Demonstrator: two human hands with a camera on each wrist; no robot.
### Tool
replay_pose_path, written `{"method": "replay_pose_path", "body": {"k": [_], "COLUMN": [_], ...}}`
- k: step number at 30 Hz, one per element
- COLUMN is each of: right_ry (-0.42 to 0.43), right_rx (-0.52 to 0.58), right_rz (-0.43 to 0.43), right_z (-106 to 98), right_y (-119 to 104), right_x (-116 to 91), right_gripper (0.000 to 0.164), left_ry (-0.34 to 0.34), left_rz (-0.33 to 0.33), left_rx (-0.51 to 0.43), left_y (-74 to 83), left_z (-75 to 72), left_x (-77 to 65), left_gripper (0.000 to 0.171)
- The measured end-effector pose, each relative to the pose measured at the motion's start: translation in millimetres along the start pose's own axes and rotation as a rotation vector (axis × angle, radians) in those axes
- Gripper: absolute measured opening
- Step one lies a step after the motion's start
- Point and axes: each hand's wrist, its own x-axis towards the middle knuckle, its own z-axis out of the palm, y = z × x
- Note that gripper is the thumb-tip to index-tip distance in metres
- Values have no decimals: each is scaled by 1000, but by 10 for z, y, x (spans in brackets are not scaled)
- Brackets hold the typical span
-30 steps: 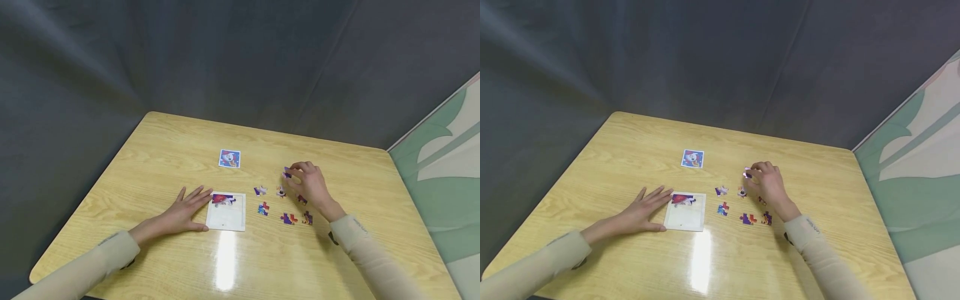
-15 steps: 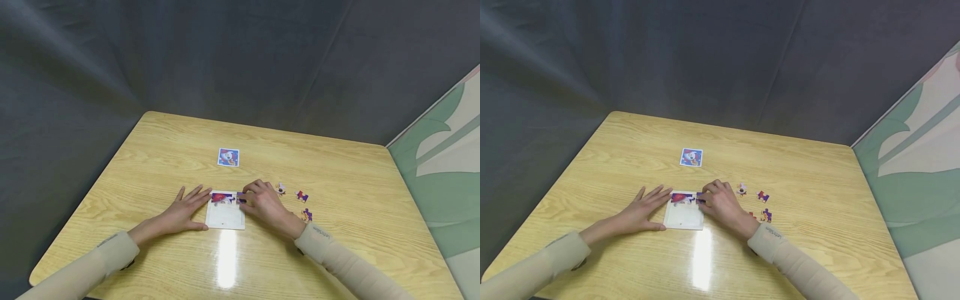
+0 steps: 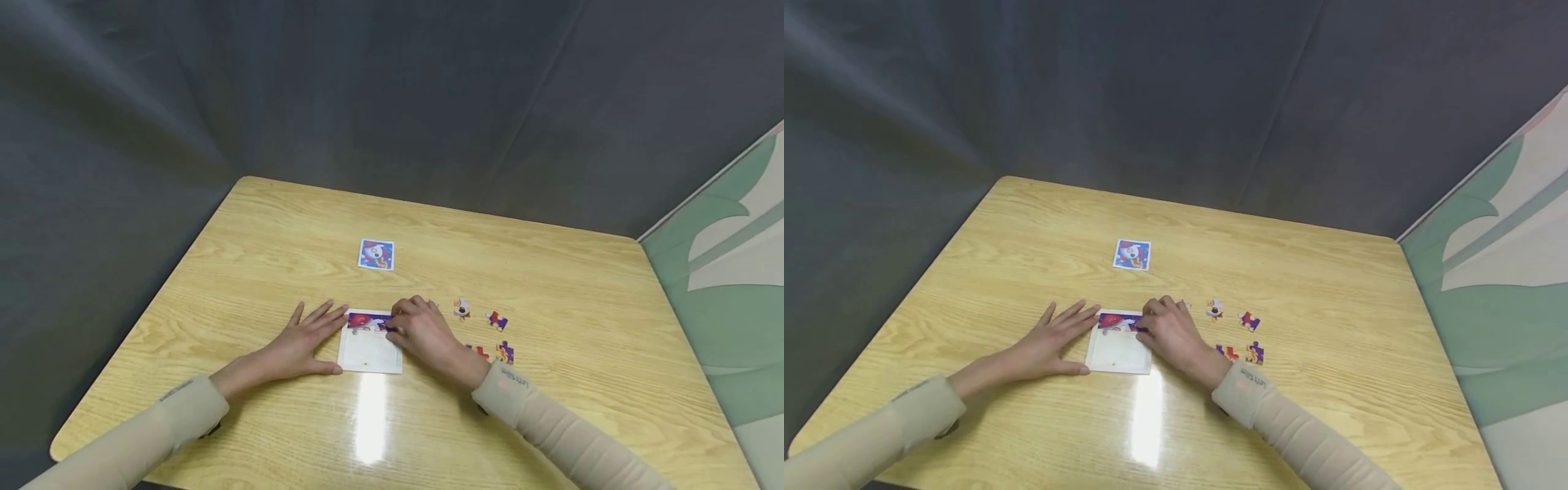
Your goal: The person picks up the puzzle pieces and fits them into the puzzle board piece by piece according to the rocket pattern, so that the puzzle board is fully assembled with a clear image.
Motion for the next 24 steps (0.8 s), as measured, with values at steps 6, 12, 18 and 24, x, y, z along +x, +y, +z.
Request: {"method": "replay_pose_path", "body": {"k": [6, 12, 18, 24], "right_ry": [28, 189, 69, -95], "right_rx": [39, 62, 177, 236], "right_rz": [-3, 91, 226, 180], "right_z": [-137, -430, -472, -460], "right_y": [74, 460, 718, 702], "right_x": [-16, -217, -458, -348], "right_gripper": [18, 18, 25, 45], "left_ry": [9, -7, -19, -19], "left_rz": [2, 4, -16, -19], "left_rx": [-9, -9, -1, -16], "left_y": [25, 37, 12, 28], "left_z": [-4, 16, -6, -2], "left_x": [22, 45, -3, 9], "left_gripper": [91, 92, 94, 94]}}
